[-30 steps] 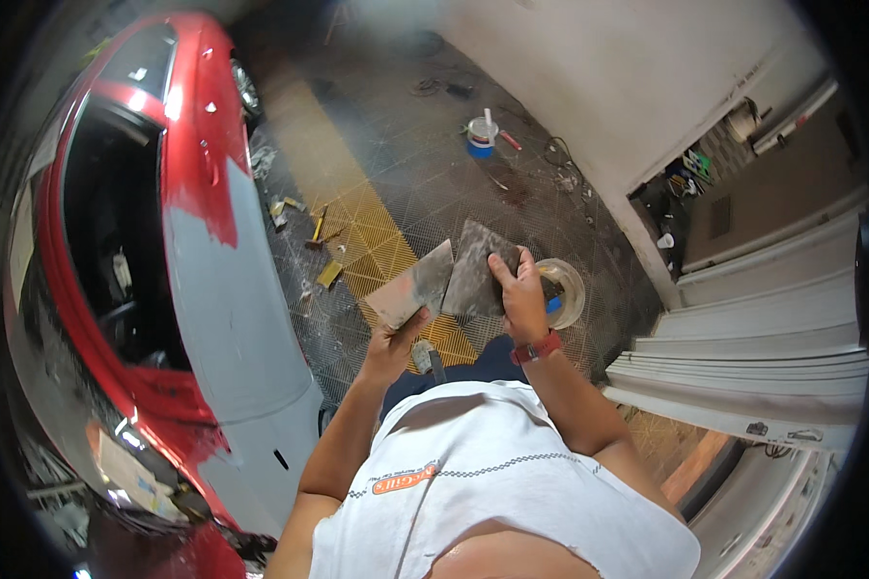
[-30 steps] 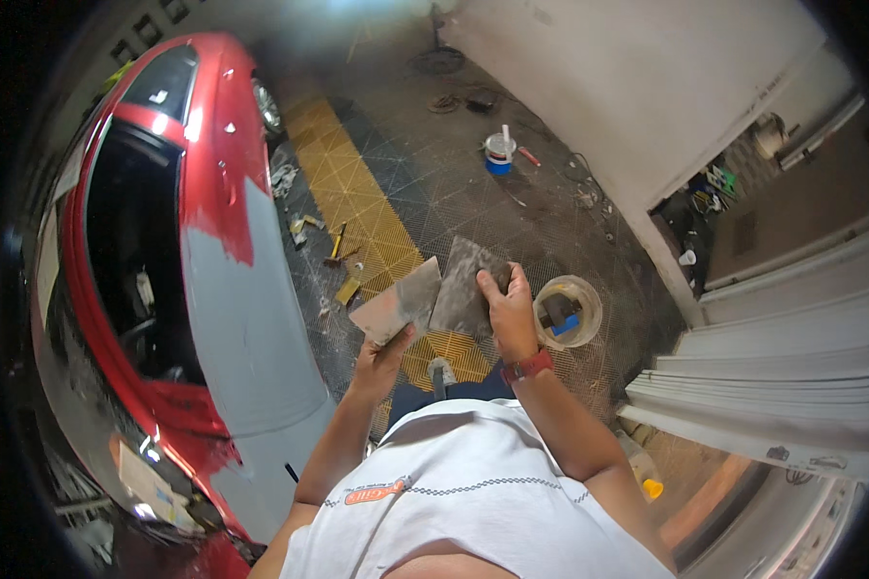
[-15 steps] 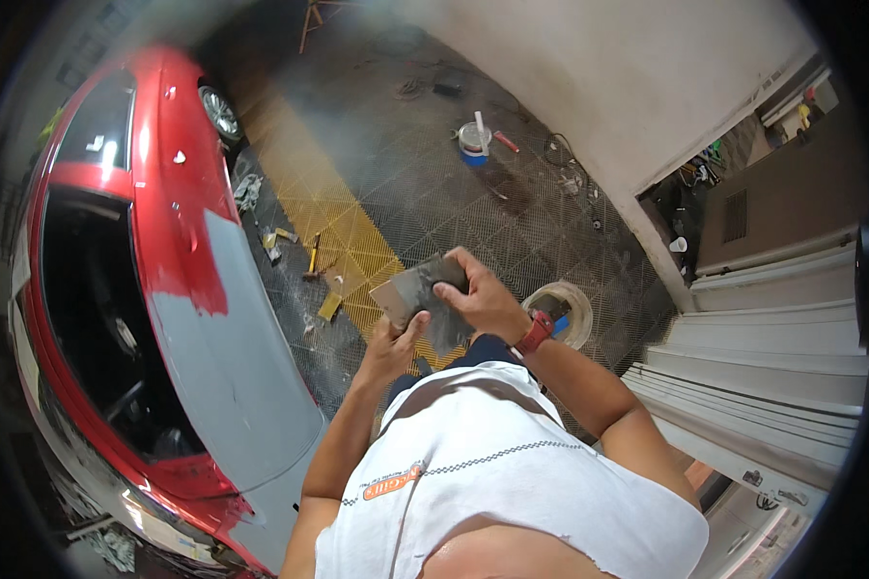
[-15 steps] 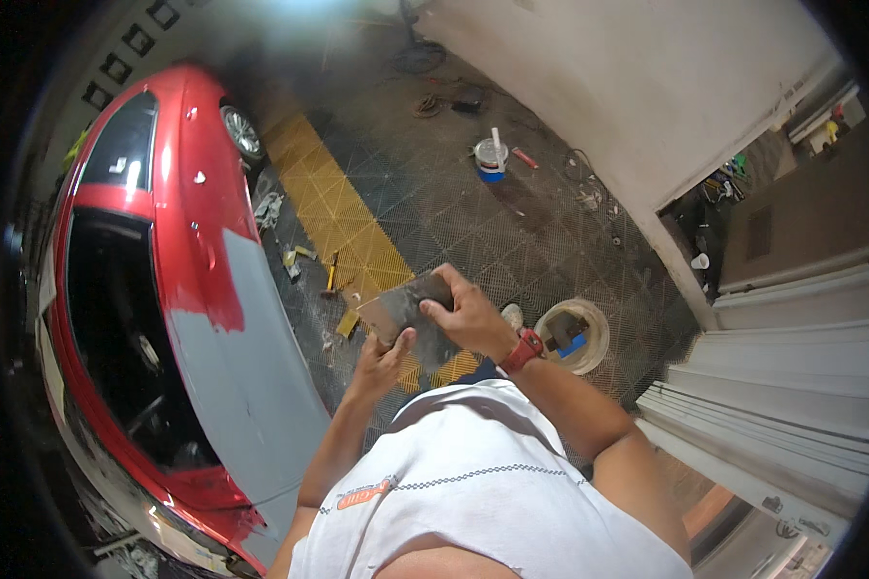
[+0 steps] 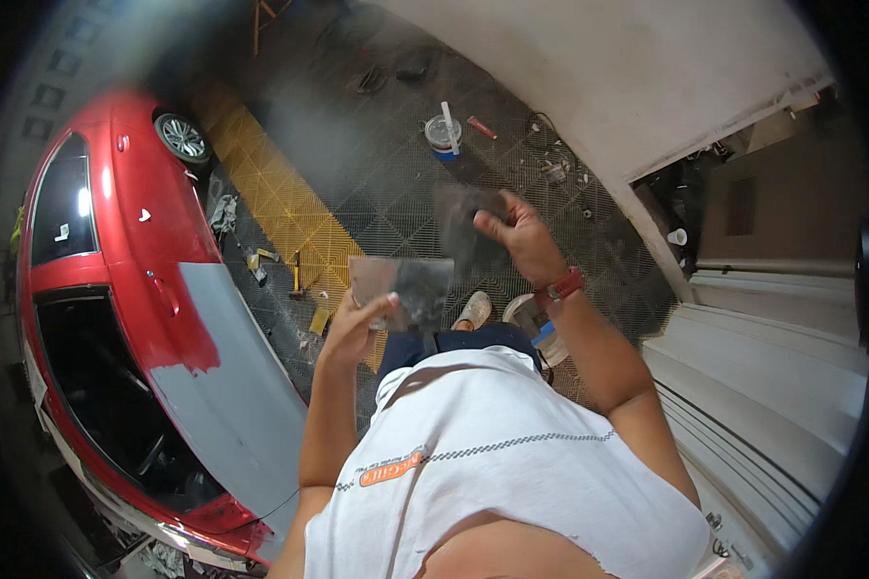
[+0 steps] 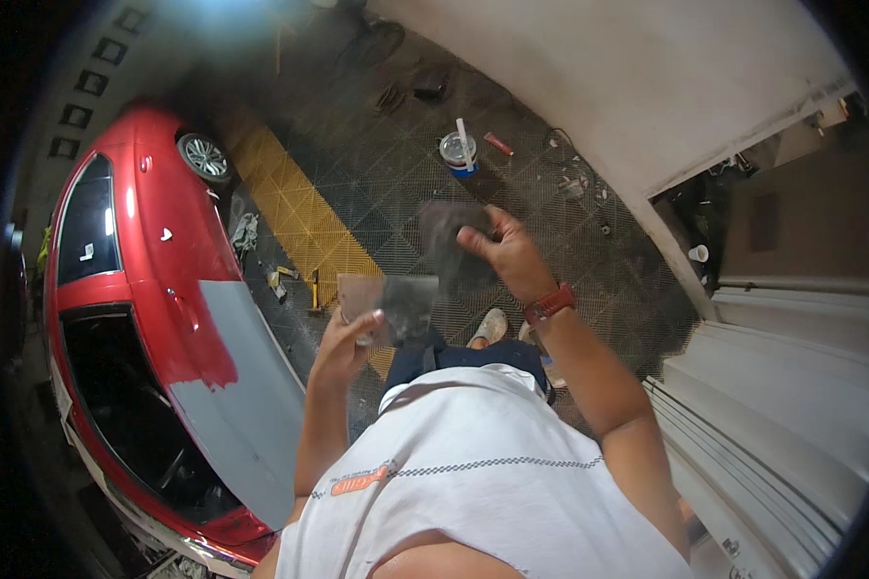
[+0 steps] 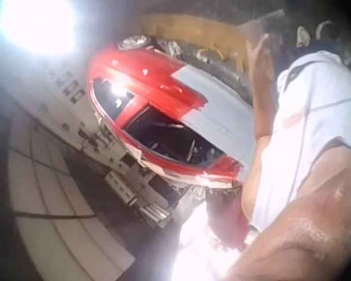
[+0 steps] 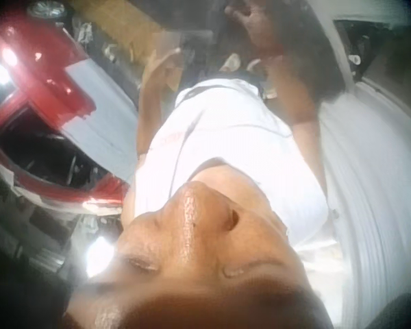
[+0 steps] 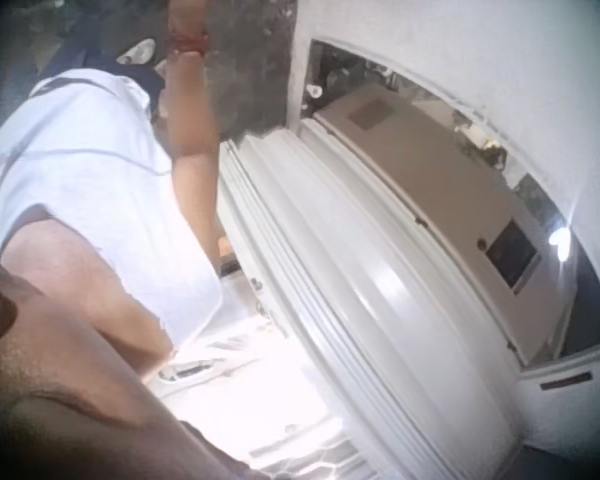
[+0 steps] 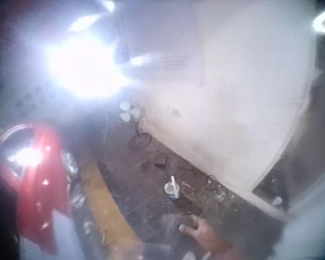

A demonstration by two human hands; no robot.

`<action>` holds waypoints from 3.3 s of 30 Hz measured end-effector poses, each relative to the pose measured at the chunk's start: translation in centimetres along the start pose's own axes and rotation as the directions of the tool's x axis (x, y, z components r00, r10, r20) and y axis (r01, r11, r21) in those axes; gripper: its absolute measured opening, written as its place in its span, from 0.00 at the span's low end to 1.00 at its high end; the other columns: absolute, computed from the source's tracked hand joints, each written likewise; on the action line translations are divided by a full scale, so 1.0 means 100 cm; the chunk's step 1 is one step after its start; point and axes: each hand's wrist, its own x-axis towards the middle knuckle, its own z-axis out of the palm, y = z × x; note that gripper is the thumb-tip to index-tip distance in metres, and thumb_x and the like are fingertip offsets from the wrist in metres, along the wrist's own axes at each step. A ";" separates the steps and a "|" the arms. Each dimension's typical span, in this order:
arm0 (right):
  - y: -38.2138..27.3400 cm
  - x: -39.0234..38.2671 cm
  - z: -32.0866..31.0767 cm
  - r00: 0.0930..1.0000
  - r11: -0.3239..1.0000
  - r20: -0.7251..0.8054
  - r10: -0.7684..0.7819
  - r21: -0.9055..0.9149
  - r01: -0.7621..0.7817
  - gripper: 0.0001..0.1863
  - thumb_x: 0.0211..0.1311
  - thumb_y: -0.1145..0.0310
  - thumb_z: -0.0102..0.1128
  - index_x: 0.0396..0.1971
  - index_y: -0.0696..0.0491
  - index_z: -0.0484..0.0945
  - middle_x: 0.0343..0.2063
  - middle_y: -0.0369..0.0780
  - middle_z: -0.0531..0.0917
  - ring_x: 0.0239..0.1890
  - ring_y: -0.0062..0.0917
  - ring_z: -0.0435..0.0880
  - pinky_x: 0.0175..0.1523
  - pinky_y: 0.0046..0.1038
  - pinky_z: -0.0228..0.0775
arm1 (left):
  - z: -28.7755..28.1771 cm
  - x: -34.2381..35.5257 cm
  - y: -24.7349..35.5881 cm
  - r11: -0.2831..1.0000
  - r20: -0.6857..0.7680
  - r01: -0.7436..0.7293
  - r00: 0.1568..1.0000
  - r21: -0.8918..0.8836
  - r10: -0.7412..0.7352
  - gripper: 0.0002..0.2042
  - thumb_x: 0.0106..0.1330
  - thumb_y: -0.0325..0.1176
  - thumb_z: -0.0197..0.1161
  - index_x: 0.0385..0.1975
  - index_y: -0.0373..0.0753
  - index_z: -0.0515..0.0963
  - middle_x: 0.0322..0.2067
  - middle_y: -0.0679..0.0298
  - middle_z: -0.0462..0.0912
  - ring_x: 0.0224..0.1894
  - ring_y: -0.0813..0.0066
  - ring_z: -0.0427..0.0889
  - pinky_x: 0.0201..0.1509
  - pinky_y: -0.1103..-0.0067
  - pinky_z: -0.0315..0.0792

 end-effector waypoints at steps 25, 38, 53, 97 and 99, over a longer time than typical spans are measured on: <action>0.011 0.278 -0.077 0.989 0.636 0.050 0.136 -0.770 -0.048 0.20 0.77 0.67 0.58 0.64 0.52 0.79 0.34 0.53 0.90 0.37 0.52 0.90 0.44 0.49 0.82 | 0.019 0.291 0.127 0.976 0.048 0.014 0.999 0.219 -0.025 0.24 0.74 0.30 0.73 0.66 0.36 0.74 0.54 0.59 0.85 0.55 0.73 0.87 0.62 0.71 0.85; -0.028 0.435 -0.137 0.645 0.868 0.660 0.384 -0.496 -0.010 0.19 0.72 0.56 0.72 0.35 0.60 0.88 0.24 0.42 0.86 0.29 0.23 0.84 0.40 0.33 0.76 | 0.114 0.325 0.131 0.988 -0.306 -0.144 0.945 -0.057 0.120 0.19 0.74 0.35 0.74 0.60 0.35 0.80 0.50 0.61 0.89 0.50 0.76 0.89 0.51 0.76 0.85; -0.048 0.416 -0.112 0.771 0.980 0.607 0.191 -0.076 -0.183 0.23 0.75 0.66 0.71 0.61 0.58 0.72 0.45 0.39 0.84 0.45 0.19 0.81 0.51 0.25 0.77 | 0.283 0.294 0.115 0.919 -0.823 -0.353 0.459 0.176 0.334 0.19 0.77 0.41 0.72 0.59 0.36 0.83 0.48 0.66 0.88 0.50 0.76 0.84 0.57 0.77 0.75; -0.082 0.105 0.114 0.037 0.930 0.997 0.073 -0.081 0.358 0.31 0.67 0.52 0.78 0.57 0.55 0.74 0.47 0.43 0.81 0.53 0.34 0.81 0.61 0.42 0.75 | 0.239 0.008 -0.075 0.890 -0.957 -0.400 0.092 0.218 0.275 0.23 0.78 0.51 0.69 0.45 0.31 0.83 0.27 0.62 0.82 0.31 0.77 0.76 0.38 0.72 0.74; -0.084 0.098 0.114 -0.091 0.853 0.994 0.055 0.000 0.523 0.30 0.67 0.51 0.78 0.56 0.54 0.74 0.47 0.43 0.81 0.52 0.35 0.81 0.60 0.43 0.75 | 0.253 -0.007 -0.075 0.876 -0.954 -0.457 0.164 0.153 0.252 0.22 0.77 0.50 0.71 0.46 0.31 0.83 0.28 0.62 0.84 0.31 0.76 0.77 0.38 0.72 0.74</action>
